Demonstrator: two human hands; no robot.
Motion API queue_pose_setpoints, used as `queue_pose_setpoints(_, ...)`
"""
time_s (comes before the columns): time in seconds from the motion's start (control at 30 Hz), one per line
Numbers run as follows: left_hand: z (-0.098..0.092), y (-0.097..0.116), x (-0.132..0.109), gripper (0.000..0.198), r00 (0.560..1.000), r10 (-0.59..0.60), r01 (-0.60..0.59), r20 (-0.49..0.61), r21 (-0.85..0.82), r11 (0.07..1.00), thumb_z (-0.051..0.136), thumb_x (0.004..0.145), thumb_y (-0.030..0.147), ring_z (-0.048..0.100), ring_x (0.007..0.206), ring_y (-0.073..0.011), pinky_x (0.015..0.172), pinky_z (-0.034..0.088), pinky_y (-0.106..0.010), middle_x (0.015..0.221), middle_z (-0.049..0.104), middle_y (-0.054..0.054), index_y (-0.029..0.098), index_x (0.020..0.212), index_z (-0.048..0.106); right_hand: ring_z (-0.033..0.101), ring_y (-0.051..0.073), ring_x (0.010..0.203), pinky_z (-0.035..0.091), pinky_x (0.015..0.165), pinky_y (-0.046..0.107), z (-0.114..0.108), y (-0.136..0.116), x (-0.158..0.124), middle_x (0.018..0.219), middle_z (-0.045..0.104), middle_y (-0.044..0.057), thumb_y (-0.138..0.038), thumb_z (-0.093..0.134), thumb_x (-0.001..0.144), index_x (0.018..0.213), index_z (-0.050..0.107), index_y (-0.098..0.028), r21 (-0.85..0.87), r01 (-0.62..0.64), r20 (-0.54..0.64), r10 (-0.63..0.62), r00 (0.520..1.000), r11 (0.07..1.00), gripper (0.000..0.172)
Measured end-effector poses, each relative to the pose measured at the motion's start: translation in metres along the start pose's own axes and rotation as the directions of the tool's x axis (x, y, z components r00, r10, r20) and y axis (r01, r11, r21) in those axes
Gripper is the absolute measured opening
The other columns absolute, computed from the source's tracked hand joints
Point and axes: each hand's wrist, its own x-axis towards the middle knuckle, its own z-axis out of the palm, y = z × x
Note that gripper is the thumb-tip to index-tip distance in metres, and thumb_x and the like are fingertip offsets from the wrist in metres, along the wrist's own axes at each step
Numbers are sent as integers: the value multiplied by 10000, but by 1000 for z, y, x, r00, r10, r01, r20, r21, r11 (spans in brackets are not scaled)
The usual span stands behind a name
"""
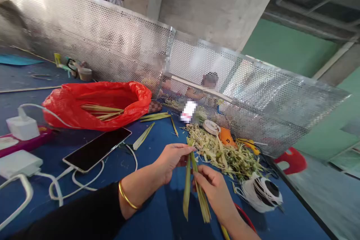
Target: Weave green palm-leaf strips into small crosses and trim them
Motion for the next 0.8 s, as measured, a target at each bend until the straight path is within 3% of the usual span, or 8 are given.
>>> queue_pose_setpoints(0.2, 6, -3, -5, 164, 994, 88, -94, 69, 97, 991, 681, 682, 286, 521, 518, -103, 539, 422, -243, 561, 572, 24, 142, 646, 610, 515, 115, 458, 384, 457, 227, -3, -6, -5, 651, 605, -5, -401, 548, 823, 755, 560, -179, -8, 6, -97, -6, 995, 1000, 233)
queue_pose_setpoints(0.33, 6, 0, -2, 118, 985, 166, -173, 53, 177, 969, 667, 695, 233, 488, 467, -77, 488, 381, -210, 548, 576, 29, 125, 709, 620, 492, 91, 393, 371, 407, 216, -6, -8, -6, 683, 643, -1, -420, 549, 819, 776, 569, -178, 62, -14, -73, 18, 997, 998, 246)
queue_pose_setpoints(0.4, 5, 0, 0, 170, 984, 176, -177, 23, 214, 961, 661, 700, 209, 487, 453, -74, 464, 357, -199, 559, 594, 25, 111, 837, 636, 487, 87, 387, 379, 401, 212, -8, -8, -5, 665, 643, -7, -433, 568, 803, 789, 576, -177, 150, -56, -32, 62, 998, 987, 257)
queue_pose_setpoints(0.5, 2, -2, 1, 454, 982, 190, -180, -11, 266, 947, 668, 700, 206, 533, 480, -98, 453, 362, -200, 605, 623, 17, 103, 1129, 563, 481, 80, 402, 391, 404, 201, -9, -6, -2, 637, 631, -16, -426, 625, 759, 804, 589, -172, 274, -112, 6, 115, 993, 955, 261)
queue_pose_setpoints(0.63, 2, -3, 1, 659, 954, 287, -301, 90, 325, 897, 615, 718, 163, 565, 519, -109, 482, 391, -201, 641, 628, 36, 165, 1345, 413, 453, 60, 374, 329, 364, 177, -9, -5, -1, 616, 606, -28, -401, 650, 740, 812, 595, -168, 363, -119, -33, 141, 990, 924, 250)
queue_pose_setpoints(0.8, 2, -4, 3, 551, 925, 326, -378, 193, 413, 828, 533, 688, 99, 573, 575, -106, 574, 425, -214, 698, 634, 19, 171, 1233, 575, 430, 53, 373, 309, 363, 177, -8, -6, -2, 610, 586, -29, -373, 630, 756, 814, 595, -166, 369, -100, -46, 126, 991, 924, 218)
